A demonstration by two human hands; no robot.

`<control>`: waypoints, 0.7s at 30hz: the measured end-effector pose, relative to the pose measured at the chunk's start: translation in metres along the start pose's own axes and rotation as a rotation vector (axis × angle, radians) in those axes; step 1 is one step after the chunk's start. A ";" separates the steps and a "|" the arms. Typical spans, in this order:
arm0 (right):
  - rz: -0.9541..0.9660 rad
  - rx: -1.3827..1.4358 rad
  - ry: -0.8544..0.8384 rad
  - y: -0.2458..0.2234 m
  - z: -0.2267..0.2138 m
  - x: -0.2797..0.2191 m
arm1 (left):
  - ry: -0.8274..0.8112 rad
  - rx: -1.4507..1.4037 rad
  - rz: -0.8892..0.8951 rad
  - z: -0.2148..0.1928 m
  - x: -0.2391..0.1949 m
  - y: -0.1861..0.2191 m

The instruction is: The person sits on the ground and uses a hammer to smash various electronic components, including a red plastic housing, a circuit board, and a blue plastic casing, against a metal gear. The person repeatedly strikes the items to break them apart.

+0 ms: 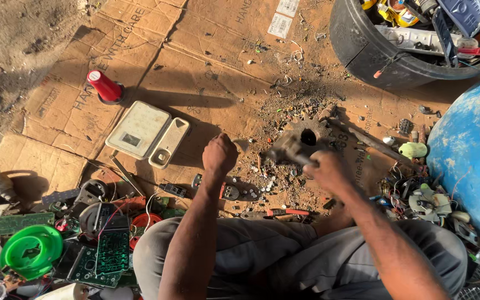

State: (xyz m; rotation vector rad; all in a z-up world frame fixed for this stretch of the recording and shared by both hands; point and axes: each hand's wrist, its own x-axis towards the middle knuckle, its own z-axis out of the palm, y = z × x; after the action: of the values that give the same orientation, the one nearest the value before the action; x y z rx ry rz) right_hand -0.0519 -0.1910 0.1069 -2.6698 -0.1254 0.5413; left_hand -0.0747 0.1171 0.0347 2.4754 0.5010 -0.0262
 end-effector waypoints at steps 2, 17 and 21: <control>-0.043 -0.052 0.150 0.012 -0.009 0.010 | 0.017 -0.062 -0.082 -0.003 -0.004 0.003; 0.417 -0.210 0.468 0.124 0.008 0.075 | 0.117 -0.009 -0.107 0.028 0.014 -0.027; 0.110 -0.149 0.457 0.103 0.045 0.063 | 0.069 -0.006 -0.144 0.030 0.018 -0.030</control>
State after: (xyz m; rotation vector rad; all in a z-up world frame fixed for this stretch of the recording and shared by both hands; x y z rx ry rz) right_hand -0.0107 -0.2576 0.0047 -2.8811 0.1180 -0.0600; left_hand -0.0664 0.1284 -0.0091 2.4367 0.7070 0.0028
